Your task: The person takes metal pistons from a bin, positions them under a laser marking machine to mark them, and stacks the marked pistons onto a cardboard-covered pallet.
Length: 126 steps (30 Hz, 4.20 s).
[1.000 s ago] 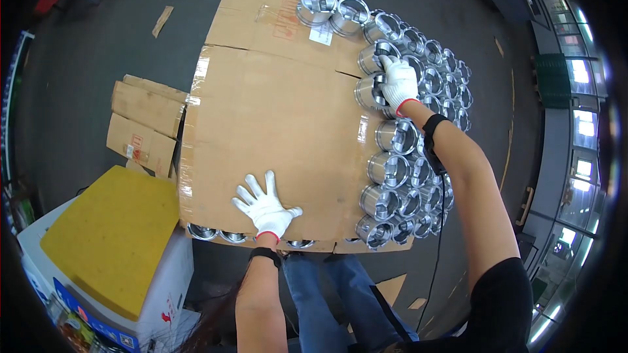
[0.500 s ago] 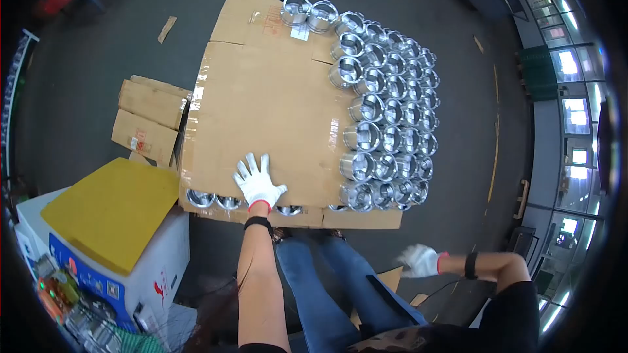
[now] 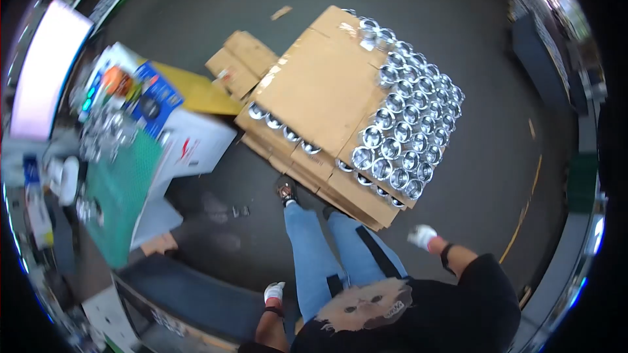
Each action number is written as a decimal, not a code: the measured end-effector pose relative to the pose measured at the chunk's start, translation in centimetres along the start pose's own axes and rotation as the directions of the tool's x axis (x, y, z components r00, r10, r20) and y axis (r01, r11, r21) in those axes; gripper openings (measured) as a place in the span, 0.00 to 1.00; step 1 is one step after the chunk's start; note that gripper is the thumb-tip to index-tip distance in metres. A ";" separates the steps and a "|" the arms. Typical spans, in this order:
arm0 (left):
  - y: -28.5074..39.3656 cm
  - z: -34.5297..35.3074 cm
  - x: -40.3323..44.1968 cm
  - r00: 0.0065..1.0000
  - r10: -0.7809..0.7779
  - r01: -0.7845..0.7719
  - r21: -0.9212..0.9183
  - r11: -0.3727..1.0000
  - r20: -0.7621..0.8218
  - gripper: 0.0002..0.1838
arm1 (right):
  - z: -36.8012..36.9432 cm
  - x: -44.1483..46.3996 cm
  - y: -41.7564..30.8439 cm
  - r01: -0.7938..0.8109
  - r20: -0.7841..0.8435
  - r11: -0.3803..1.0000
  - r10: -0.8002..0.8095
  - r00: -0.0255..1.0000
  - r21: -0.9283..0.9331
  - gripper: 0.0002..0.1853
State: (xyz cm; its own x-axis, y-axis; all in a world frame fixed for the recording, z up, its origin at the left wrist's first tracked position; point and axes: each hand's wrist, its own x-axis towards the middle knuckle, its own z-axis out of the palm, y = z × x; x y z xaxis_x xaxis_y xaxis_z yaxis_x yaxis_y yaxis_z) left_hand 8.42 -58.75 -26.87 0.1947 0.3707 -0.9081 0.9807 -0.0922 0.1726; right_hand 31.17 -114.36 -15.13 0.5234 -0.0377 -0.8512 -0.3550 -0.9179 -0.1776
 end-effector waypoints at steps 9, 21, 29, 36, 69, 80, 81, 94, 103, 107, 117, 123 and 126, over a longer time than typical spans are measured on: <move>-14.2 13.7 -17.6 0.952 -0.262 0.016 -0.828 0.560 -0.159 0.23 | -8.7 6.9 -15.0 0.349 -0.069 0.917 -0.367 0.927 -0.192 0.27; -20.7 16.1 -31.1 0.195 -0.782 -0.068 -0.803 0.592 -0.593 0.28 | 13.8 0.2 -39.4 0.716 0.594 0.435 -0.401 0.697 -0.547 0.15; -30.1 6.1 -33.7 0.055 -0.865 -0.039 -0.866 0.498 -0.500 0.30 | 35.6 -26.0 -55.4 0.740 0.917 -0.589 -0.387 0.096 -0.326 0.26; -41.5 3.5 -29.6 0.028 -0.996 -0.440 -0.894 -0.086 0.082 0.47 | 57.8 -40.6 -55.0 0.451 0.962 -0.851 0.256 -0.093 0.270 0.25; -46.7 2.8 -27.3 0.155 -0.838 -0.346 -0.766 -0.542 0.523 0.28 | 91.0 -25.3 -41.6 0.321 0.825 -0.893 0.424 0.374 0.314 0.30; -46.6 3.4 -27.5 0.202 -0.832 -0.288 -0.780 -0.555 0.517 0.32 | 93.1 -23.7 -31.6 0.558 0.986 -0.819 0.168 0.010 0.133 0.34; -46.5 3.3 -27.4 0.203 -0.831 -0.331 -0.762 -0.556 0.518 0.32 | 92.8 -23.7 -30.8 0.530 0.986 -0.838 0.163 0.012 0.132 0.33; -46.4 2.9 -27.0 0.165 -0.804 -0.318 -0.740 -0.592 0.572 0.22 | 90.1 -22.2 -28.7 0.423 0.982 -0.894 0.184 0.040 0.150 0.19; -46.1 2.5 -26.9 0.096 -0.802 -0.256 -0.764 -0.592 0.589 0.26 | 90.7 -21.5 -29.0 0.415 0.983 -0.894 0.183 -0.013 0.172 0.15; -46.6 1.7 -27.7 0.087 -0.813 -0.107 -0.806 -0.582 0.576 0.29 | 91.6 -24.6 -30.8 0.288 0.960 -0.925 0.274 0.056 0.247 0.14; -45.4 -0.4 -30.0 0.108 -0.890 -0.303 -0.838 -0.454 0.443 0.26 | 76.4 -42.9 -48.7 0.651 0.955 -0.705 0.140 -0.260 0.281 0.21; -46.0 2.1 -27.0 0.381 -0.896 -0.156 -0.939 -0.307 0.230 0.20 | 59.9 -45.8 -58.4 0.857 0.950 -0.513 -0.248 -0.189 0.036 0.29; -44.2 -3.4 -26.7 0.261 -0.965 -0.116 -0.993 -0.032 0.001 0.21 | 51.3 -43.7 -63.7 0.923 0.917 -0.384 -0.380 -0.125 -0.033 0.27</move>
State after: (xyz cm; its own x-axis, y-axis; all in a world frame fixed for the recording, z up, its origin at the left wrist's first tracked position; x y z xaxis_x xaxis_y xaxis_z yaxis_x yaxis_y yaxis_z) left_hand -40.09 -61.45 -9.01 -0.8958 0.1848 -0.4042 -0.0348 0.8774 0.4785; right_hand -8.84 -33.95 7.99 -0.6408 0.7155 -0.2784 0.6449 0.3050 -0.7008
